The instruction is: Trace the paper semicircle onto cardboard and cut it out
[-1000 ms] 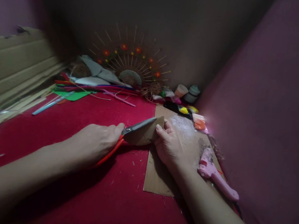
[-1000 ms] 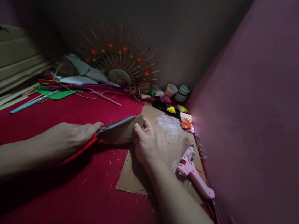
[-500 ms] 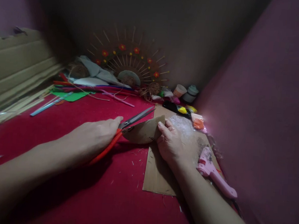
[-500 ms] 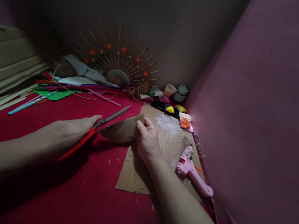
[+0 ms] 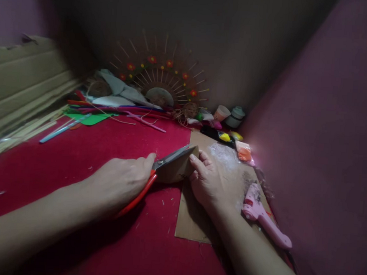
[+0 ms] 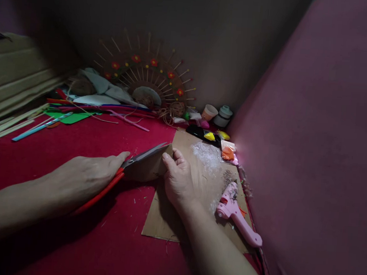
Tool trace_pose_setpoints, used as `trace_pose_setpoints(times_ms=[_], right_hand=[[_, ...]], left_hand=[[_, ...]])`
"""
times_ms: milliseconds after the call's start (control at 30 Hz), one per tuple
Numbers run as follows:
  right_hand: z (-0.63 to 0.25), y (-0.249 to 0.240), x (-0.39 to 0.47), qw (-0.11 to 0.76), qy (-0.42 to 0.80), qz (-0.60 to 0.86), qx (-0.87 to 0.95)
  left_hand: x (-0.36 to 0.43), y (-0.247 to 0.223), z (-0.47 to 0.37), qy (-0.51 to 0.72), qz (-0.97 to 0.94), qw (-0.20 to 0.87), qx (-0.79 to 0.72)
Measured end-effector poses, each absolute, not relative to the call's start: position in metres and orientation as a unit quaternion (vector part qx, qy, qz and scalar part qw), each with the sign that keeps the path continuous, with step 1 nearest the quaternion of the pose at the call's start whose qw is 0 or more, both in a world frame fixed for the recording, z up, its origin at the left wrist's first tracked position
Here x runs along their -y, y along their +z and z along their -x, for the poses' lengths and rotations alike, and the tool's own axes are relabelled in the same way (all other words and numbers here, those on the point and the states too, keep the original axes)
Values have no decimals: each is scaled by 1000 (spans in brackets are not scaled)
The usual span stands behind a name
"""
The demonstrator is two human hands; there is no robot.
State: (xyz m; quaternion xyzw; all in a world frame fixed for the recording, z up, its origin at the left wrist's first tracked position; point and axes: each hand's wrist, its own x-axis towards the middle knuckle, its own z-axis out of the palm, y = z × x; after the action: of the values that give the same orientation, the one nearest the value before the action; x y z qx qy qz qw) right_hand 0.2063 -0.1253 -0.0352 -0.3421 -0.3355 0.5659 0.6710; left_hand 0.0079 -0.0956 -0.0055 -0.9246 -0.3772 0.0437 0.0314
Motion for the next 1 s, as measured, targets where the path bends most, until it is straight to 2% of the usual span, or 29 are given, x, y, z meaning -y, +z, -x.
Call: trace_pose_setpoints(times_ms=[333,733,1000], right_hand=[[-206,-38,126,656,583,338,341],[-204,-36,126,658,579,343,338],[-203,-37,127,654,579,343,345]], left_hand=[[98,-8,-3,77,924,148,344],[94,-4,2,91,937,106,322],[90,-16,2,56,934,44,351]])
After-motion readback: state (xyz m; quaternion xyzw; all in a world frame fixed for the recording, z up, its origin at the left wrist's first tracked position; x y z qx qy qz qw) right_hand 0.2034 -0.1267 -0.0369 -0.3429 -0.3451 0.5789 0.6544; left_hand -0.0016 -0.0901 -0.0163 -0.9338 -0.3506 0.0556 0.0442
